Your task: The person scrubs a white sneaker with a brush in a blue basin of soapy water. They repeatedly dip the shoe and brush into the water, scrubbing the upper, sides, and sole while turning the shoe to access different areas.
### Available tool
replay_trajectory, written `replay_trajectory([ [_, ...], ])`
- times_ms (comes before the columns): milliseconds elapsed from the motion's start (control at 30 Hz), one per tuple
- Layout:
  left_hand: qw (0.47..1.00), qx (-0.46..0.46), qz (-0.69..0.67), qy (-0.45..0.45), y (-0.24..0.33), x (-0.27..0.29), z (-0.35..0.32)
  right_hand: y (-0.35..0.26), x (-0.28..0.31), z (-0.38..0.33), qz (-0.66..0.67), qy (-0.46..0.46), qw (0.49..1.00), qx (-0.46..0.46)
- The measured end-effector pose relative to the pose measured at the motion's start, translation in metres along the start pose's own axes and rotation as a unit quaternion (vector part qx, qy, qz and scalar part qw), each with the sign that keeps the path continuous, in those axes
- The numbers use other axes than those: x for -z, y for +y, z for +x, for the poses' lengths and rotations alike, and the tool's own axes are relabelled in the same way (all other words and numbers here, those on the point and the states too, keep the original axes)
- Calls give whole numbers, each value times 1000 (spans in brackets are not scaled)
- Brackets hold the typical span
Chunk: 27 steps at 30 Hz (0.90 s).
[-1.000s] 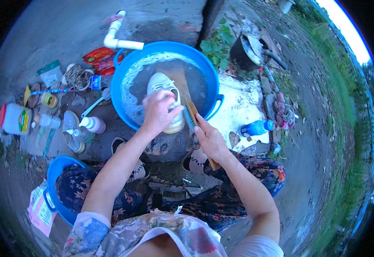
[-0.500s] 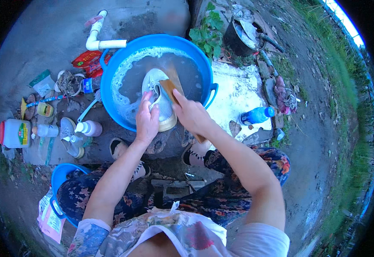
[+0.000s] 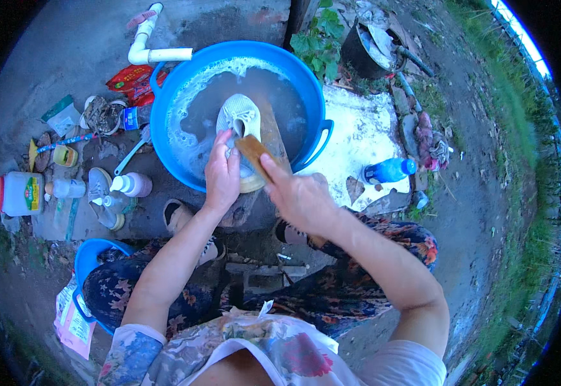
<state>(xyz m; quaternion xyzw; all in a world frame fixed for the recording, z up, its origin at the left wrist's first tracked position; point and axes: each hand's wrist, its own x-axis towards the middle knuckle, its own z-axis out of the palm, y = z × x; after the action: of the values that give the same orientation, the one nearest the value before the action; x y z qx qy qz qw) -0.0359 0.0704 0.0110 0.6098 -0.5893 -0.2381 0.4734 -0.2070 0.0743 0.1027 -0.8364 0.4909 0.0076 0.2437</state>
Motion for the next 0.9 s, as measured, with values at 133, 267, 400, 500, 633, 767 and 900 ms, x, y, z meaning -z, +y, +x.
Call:
replay_trajectory([
  [133,1000,-12,-23,-8,6,-9,1,30,-13,63,-10,93,995,-44],
  [267,999,28,-29,12,5,-4,-1,20,-5,45,62,57,996,-34],
  [400,1000,-10,1,13,4,-1,-3,-9,5,-5,43,-1,999,-18],
  [500,995,-67,63,48,-3,-7,-5,7,1,47,-26,33,998,-45],
  [633,998,-14,31,44,-1,-14,-1,25,-1,67,-6,62,997,-42],
  [767,998,-21,31,45,0,-2,-7,-13,-1,-16,67,36,997,22],
  [900,999,-29,2,33,6,-2,0,4,10,42,-22,4,998,-58],
])
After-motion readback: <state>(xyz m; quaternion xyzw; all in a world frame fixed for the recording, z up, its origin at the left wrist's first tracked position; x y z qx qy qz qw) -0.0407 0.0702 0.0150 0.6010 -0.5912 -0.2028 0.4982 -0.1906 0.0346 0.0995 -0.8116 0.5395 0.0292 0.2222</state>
